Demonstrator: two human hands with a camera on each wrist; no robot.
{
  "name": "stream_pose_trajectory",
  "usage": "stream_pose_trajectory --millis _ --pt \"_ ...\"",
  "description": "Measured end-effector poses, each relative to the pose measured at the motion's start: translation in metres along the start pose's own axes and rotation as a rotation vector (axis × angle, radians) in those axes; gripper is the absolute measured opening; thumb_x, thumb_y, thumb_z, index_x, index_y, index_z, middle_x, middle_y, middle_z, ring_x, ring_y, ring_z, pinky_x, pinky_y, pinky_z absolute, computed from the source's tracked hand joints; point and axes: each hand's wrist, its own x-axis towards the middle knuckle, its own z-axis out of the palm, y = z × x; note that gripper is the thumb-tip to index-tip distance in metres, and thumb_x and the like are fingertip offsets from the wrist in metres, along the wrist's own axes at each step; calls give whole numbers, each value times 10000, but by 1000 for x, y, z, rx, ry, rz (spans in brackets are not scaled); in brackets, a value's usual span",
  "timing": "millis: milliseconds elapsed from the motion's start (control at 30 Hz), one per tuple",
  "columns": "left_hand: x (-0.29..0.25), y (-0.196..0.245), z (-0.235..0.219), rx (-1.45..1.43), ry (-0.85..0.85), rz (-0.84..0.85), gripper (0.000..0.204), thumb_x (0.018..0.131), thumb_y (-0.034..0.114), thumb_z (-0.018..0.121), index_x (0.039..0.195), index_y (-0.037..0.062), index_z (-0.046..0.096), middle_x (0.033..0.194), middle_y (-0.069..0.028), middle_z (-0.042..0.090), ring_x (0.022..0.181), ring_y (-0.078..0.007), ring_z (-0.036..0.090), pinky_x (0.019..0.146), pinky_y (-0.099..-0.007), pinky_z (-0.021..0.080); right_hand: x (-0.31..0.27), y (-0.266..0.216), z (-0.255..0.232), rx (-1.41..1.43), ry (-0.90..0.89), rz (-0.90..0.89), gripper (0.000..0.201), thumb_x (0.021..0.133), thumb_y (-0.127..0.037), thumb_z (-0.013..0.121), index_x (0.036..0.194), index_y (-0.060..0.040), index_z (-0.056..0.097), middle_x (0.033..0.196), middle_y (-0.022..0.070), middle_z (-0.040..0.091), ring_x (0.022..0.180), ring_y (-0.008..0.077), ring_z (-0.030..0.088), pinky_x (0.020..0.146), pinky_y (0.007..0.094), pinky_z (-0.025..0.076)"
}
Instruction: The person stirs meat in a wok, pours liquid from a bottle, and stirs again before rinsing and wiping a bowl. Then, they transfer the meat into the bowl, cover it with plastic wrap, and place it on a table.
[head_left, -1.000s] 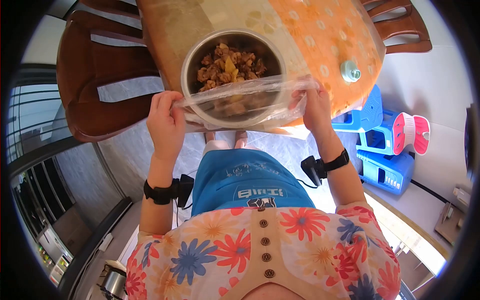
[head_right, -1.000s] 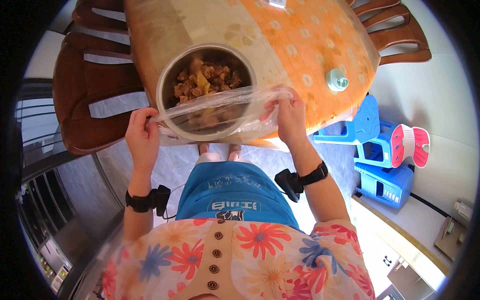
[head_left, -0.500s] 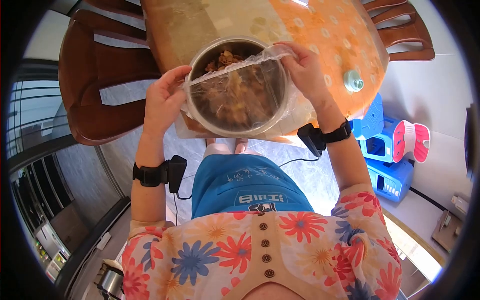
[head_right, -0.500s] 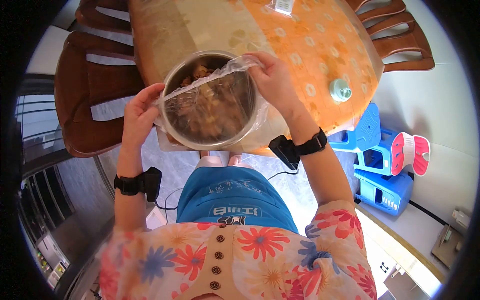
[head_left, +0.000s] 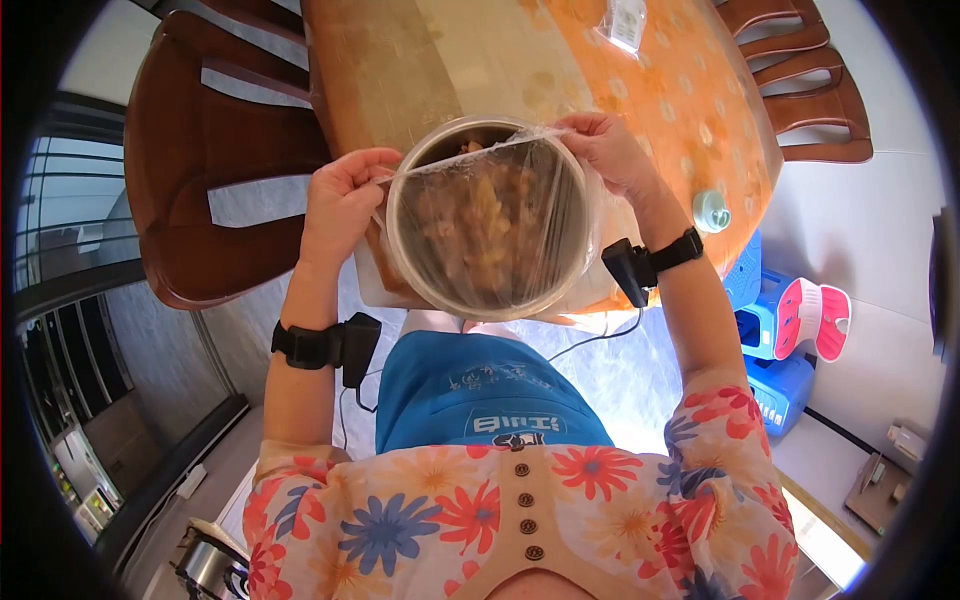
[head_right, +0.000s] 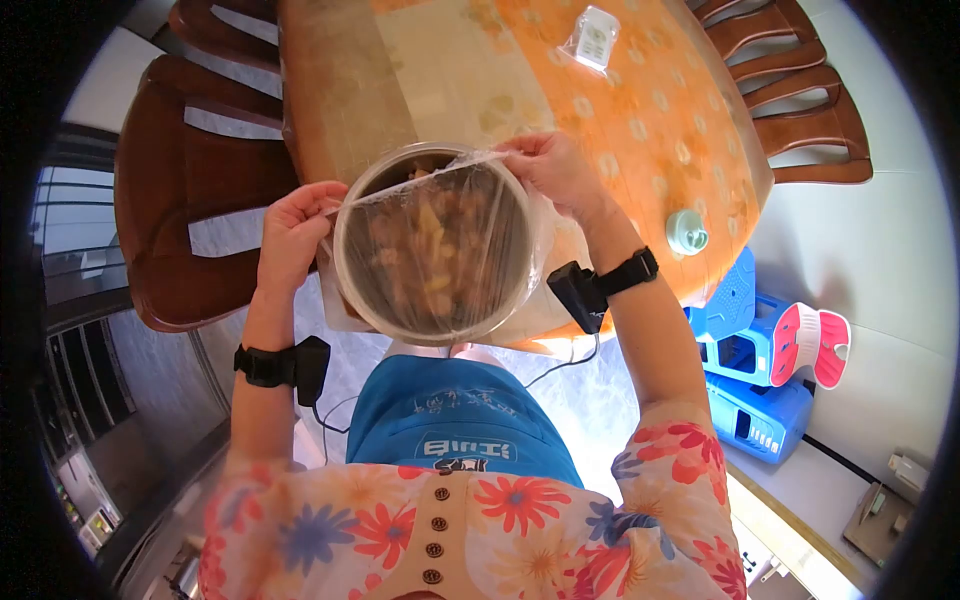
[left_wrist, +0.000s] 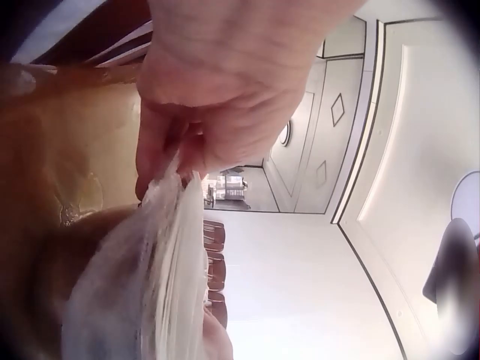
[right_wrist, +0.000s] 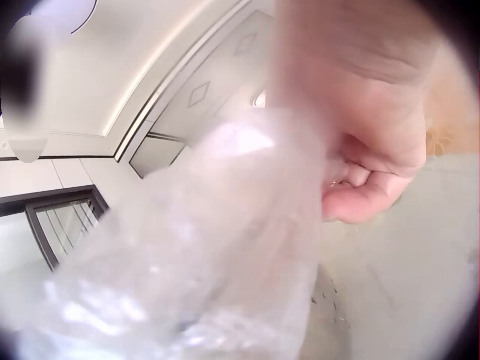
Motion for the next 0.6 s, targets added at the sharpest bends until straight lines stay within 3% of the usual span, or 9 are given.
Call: stream_pose_trajectory --millis 133,233,300,333,400,433,500,533,600 --pt "4 -17 -16 -86 -76 -63 268 683 -93 451 889 -34 612 774 -35 627 679 -71 565 625 -186 444 5 10 3 170 -27 71 198 794 -154 608 906 8 626 748 22 610 613 66 538 554 212 436" --pt "3 -21 -18 -38 -147 -145 223 718 -58 486 896 -25 617 771 -31 625 666 -70 565 615 -191 448 3 19 -6 123 -100 132 172 825 -124 575 912 19 614 808 25 620 688 83 567 617 214 470" --pt "-2 -24 -14 236 -106 -59 154 749 -8 527 872 -16 619 741 -24 618 633 -65 558 587 -201 452 -14 19 -15 -236 0 160 161 840 -127 549 889 17 604 774 18 604 667 86 555 607 212 466" --pt "-6 -23 -14 230 -109 -61 154 749 -8 527 872 -16 619 741 -24 618 633 -65 558 587 -201 452 -26 17 -18 -240 4 165 161 840 -127 549 889 17 604 774 18 604 667 86 555 607 212 466" --pt "-18 -20 -15 240 -39 -175 115 776 21 537 868 -5 601 732 -18 604 634 -75 561 586 -221 466 -57 0 -14 -21 228 109 155 845 -131 532 894 5 586 743 14 578 650 89 534 562 209 442" --pt "-24 -20 -13 238 -38 -176 115 776 21 537 868 -5 601 732 -18 604 634 -75 561 586 -221 466 -64 -1 -11 -22 227 111 155 845 -131 532 894 5 586 743 14 578 650 89 534 562 209 442" --pt "-38 -20 -8 -44 171 -172 97 809 30 508 887 15 562 735 -25 592 624 -110 572 571 -243 481 -75 -1 -4 371 390 -63 131 840 -116 523 915 -16 563 640 7 519 497 99 469 491 230 439" --pt "-43 -22 -7 -42 168 -174 97 809 30 508 887 15 562 735 -25 592 624 -110 572 571 -243 481 -81 -2 -2 374 393 -62 131 840 -116 523 915 -16 563 640 7 519 497 99 469 491 230 439" --pt "-53 -27 -6 -493 227 -194 103 837 42 484 927 47 531 809 -40 584 653 -115 569 614 -231 473 -93 -5 0 640 288 2 130 854 -101 494 942 -17 540 632 3 491 466 81 429 442 205 393"
